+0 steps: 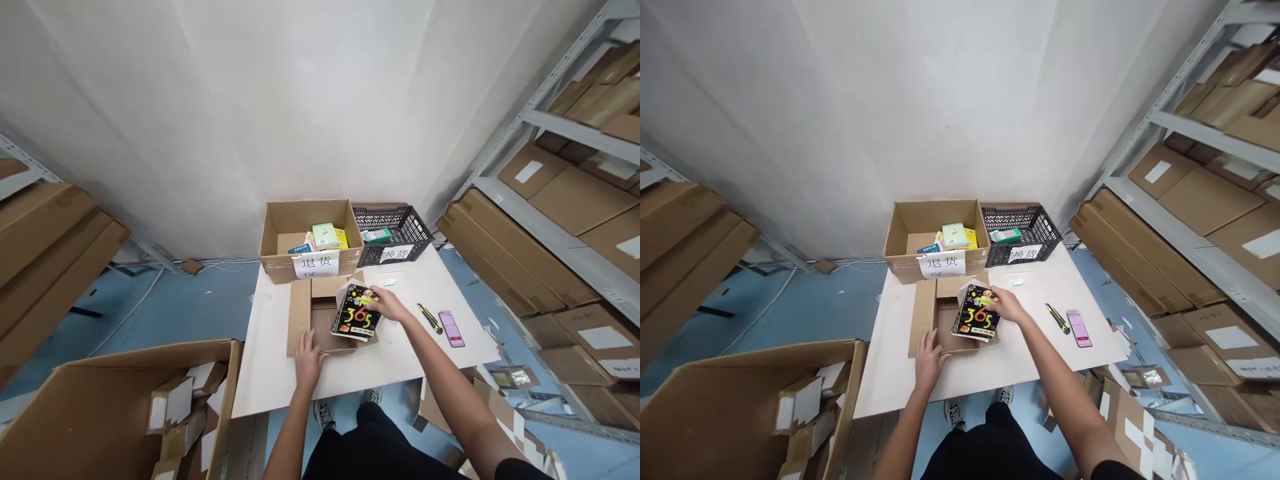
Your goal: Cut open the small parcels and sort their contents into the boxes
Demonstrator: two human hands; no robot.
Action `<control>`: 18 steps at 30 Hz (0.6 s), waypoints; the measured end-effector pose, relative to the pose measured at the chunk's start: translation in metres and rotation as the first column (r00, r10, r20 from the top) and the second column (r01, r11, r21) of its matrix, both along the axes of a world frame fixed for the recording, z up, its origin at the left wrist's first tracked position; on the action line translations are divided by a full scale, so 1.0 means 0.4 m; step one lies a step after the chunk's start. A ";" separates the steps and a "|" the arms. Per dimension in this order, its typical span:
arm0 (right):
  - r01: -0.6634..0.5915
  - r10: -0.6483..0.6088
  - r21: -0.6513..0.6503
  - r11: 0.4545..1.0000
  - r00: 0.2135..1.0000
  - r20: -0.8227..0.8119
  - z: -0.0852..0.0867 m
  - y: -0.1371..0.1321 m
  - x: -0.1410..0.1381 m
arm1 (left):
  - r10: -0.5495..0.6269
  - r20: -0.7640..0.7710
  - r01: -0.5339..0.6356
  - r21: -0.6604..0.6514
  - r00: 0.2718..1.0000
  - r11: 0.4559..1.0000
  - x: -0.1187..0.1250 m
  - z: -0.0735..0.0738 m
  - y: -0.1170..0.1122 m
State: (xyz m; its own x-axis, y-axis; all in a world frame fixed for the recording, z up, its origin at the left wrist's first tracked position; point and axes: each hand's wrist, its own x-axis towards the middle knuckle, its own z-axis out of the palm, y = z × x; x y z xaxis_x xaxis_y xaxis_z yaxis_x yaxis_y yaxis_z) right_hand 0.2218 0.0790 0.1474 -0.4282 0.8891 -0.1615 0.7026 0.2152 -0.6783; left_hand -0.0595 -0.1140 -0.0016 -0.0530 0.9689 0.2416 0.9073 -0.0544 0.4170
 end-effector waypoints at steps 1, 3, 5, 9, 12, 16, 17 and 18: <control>-0.010 0.007 -0.039 0.999 0.997 -0.077 0.017 0.028 0.034 | -0.004 0.002 0.004 -0.007 1.000 1.000 -0.042 0.000 0.000; -0.051 0.027 -0.128 0.990 0.982 -0.188 0.025 0.083 0.087 | -0.025 0.023 0.026 -0.020 0.999 0.999 -0.132 -0.002 0.002; -0.101 0.057 -0.217 0.971 0.978 -0.202 -0.004 0.128 0.112 | -0.046 0.052 0.048 -0.039 0.998 0.998 -0.215 0.000 0.004; 0.040 0.005 -0.260 0.965 0.985 0.172 -0.164 0.130 0.080 | -0.012 0.040 0.015 -0.083 0.999 0.996 -0.311 0.019 -0.006; 0.260 -0.116 -0.215 0.941 0.848 0.517 -0.328 0.043 0.040 | 0.031 0.007 -0.030 -0.091 1.000 0.995 -0.313 0.034 -0.033; 0.284 -0.103 -0.255 0.924 0.828 0.551 -0.498 -0.091 0.028 | 0.105 0.010 -0.104 -0.093 0.994 0.990 -0.288 0.043 -0.074; 0.269 -0.091 -0.256 0.928 0.833 0.545 -0.524 -0.112 0.032 | 0.130 0.015 -0.128 -0.090 0.991 0.988 -0.283 0.047 -0.081; 0.265 -0.085 -0.256 0.930 0.831 0.550 -0.544 -0.128 0.036 | 0.155 0.021 -0.152 -0.080 0.988 0.985 -0.277 0.055 -0.087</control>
